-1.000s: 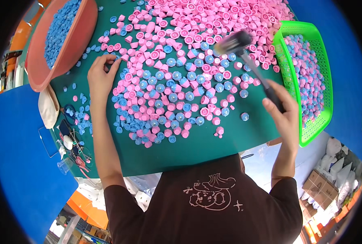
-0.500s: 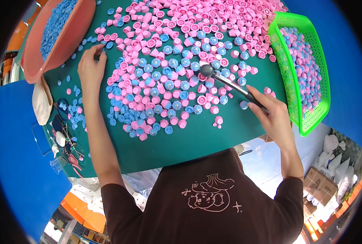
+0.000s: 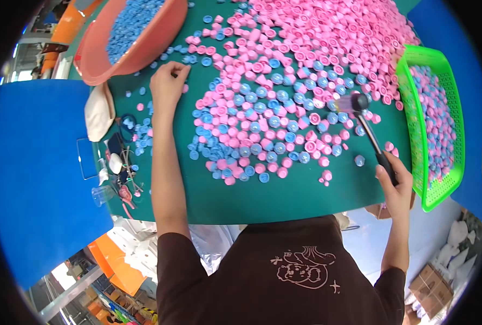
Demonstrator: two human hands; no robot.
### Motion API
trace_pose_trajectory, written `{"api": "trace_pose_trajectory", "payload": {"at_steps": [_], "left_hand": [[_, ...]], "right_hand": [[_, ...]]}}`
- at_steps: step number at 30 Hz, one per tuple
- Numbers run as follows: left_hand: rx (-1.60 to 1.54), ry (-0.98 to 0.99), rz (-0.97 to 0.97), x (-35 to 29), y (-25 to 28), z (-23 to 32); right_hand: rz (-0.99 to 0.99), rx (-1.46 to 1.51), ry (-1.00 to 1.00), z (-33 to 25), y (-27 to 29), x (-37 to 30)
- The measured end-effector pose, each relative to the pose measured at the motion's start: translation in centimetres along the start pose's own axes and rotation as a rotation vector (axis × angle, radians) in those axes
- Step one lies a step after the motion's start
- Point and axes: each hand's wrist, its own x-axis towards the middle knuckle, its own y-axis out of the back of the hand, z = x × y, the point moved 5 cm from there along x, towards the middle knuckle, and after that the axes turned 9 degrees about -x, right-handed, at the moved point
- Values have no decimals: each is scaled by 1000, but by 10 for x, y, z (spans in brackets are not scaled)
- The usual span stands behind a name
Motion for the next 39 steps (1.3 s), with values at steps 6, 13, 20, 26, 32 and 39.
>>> {"api": "trace_pose_trajectory", "payload": {"at_steps": [6, 13, 20, 26, 32, 39], "left_hand": [[-62, -231, 50, 3, 1, 32], [-201, 180, -105, -5, 0, 31], [-11, -163, -69, -14, 1, 16], [-97, 53, -7, -21, 11, 31], [-424, -371, -314, -85, -50, 181], [-369, -469, -402, -103, -90, 216]], "right_hand": [[96, 106, -3, 8, 1, 6], [76, 216, -46, 1, -7, 5], [88, 145, -66, 5, -1, 5], [-5, 220, 71, 0, -2, 1], [8, 6, 129, -3, -8, 4], [-12, -23, 182, -8, -11, 2]]}}
